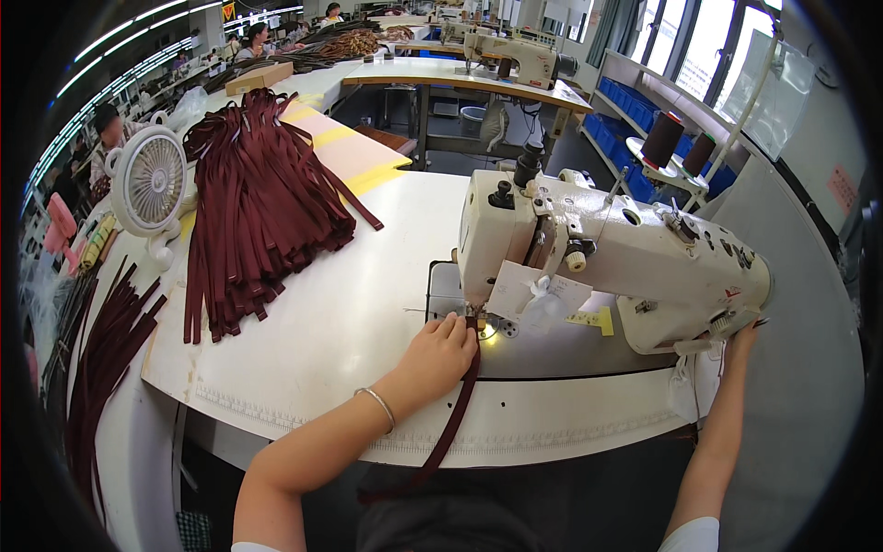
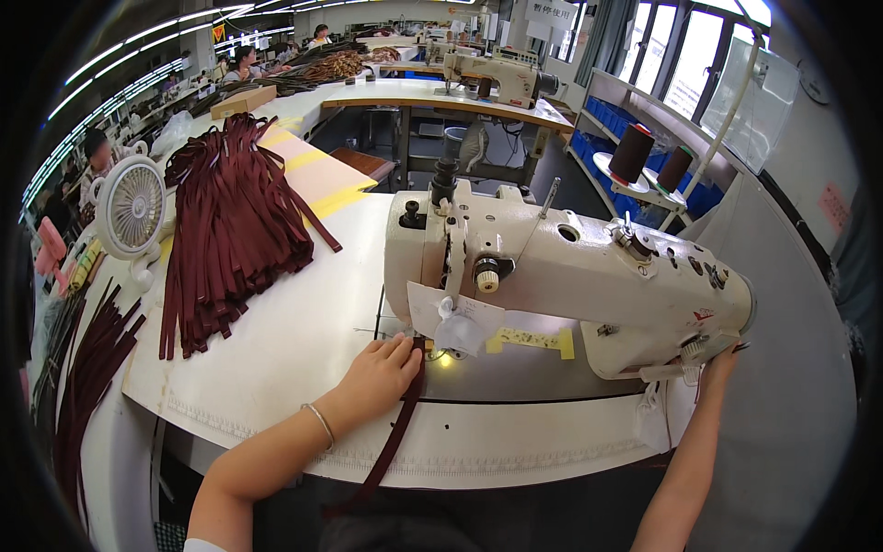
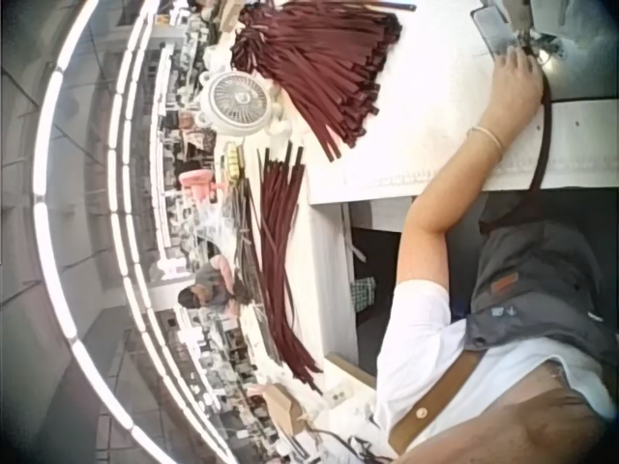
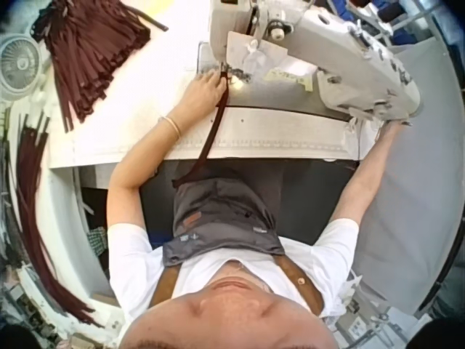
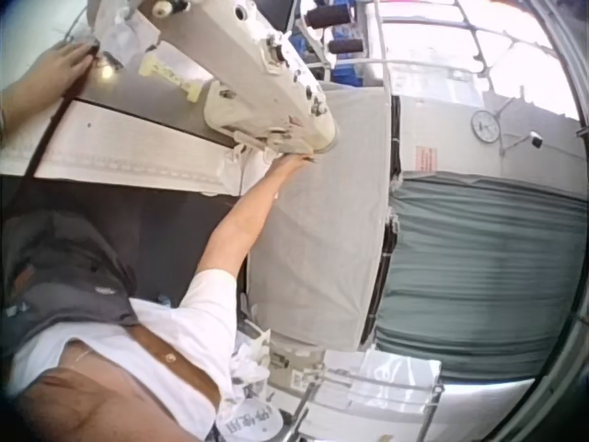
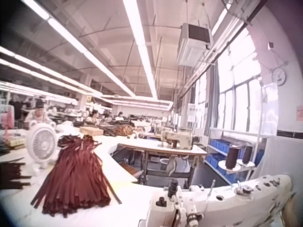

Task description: The person sews long maroon straps using an industrial sewing machine.

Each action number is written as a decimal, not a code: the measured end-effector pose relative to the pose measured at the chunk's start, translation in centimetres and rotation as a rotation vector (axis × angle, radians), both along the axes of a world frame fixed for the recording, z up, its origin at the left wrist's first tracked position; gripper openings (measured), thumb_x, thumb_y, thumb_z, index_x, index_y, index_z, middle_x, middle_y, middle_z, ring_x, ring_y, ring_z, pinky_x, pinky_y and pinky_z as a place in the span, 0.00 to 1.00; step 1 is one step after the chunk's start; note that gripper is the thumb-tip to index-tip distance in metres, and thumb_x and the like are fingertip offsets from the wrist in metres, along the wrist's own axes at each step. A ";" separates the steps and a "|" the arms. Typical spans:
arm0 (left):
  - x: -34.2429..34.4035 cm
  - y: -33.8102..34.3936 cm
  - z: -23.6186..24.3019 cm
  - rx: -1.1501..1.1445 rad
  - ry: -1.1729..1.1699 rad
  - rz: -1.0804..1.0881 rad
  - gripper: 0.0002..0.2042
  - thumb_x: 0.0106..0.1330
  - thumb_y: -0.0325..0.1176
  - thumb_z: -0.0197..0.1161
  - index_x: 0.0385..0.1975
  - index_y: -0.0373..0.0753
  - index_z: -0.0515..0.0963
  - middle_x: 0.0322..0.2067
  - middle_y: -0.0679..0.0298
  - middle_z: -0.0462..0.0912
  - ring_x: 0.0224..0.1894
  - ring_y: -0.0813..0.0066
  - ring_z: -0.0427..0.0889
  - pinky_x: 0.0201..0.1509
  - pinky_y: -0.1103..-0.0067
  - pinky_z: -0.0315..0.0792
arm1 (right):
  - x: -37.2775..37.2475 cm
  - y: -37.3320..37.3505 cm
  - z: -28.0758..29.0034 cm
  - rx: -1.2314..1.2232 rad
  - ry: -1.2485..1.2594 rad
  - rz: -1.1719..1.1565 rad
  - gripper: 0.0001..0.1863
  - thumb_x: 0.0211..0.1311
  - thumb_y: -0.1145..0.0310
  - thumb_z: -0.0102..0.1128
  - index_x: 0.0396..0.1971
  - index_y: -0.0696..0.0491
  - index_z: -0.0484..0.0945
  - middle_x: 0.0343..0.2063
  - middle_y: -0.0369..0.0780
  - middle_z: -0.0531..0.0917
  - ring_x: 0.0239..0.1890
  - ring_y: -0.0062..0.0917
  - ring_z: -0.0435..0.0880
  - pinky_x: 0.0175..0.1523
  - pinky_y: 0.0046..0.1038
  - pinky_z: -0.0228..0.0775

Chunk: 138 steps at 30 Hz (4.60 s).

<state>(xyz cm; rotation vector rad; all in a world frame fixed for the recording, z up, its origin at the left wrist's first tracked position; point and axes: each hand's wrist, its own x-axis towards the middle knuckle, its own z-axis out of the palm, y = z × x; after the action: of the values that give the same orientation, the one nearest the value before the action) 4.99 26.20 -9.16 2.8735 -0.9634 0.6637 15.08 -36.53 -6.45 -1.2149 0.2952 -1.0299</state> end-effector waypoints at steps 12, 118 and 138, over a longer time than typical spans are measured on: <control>-0.2 0.4 0.8 -0.040 0.031 -0.007 0.19 0.52 0.27 0.53 0.46 0.30 0.71 0.46 0.54 0.74 0.51 0.62 0.72 0.52 0.73 0.66 | 2.6 -3.7 10.9 -0.975 0.697 -0.384 0.31 0.64 0.45 0.40 0.50 0.60 0.70 0.46 0.47 0.77 0.49 0.37 0.75 0.52 0.30 0.64; 0.4 2.6 1.9 -0.153 0.112 -0.247 0.20 0.47 0.24 0.59 0.45 0.39 0.75 0.44 0.60 0.74 0.47 0.65 0.72 0.54 0.71 0.65 | -28.0 43.2 -9.9 0.318 0.499 1.765 0.06 0.60 0.72 0.54 0.35 0.58 0.76 0.39 0.43 0.78 0.25 0.15 0.67 0.33 0.18 0.62; 0.2 2.8 1.0 -0.153 0.145 -0.229 0.19 0.52 0.25 0.55 0.47 0.37 0.73 0.46 0.61 0.73 0.50 0.66 0.70 0.56 0.73 0.62 | -29.2 42.4 -7.2 0.048 0.409 1.993 0.06 0.56 0.71 0.59 0.28 0.59 0.79 0.36 0.46 0.80 0.37 0.26 0.77 0.38 0.24 0.67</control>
<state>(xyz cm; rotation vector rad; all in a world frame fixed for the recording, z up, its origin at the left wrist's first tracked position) 5.15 28.96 -8.17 2.5864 -1.1421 0.4806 -14.12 5.87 -13.65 -1.0119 -0.5628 0.9411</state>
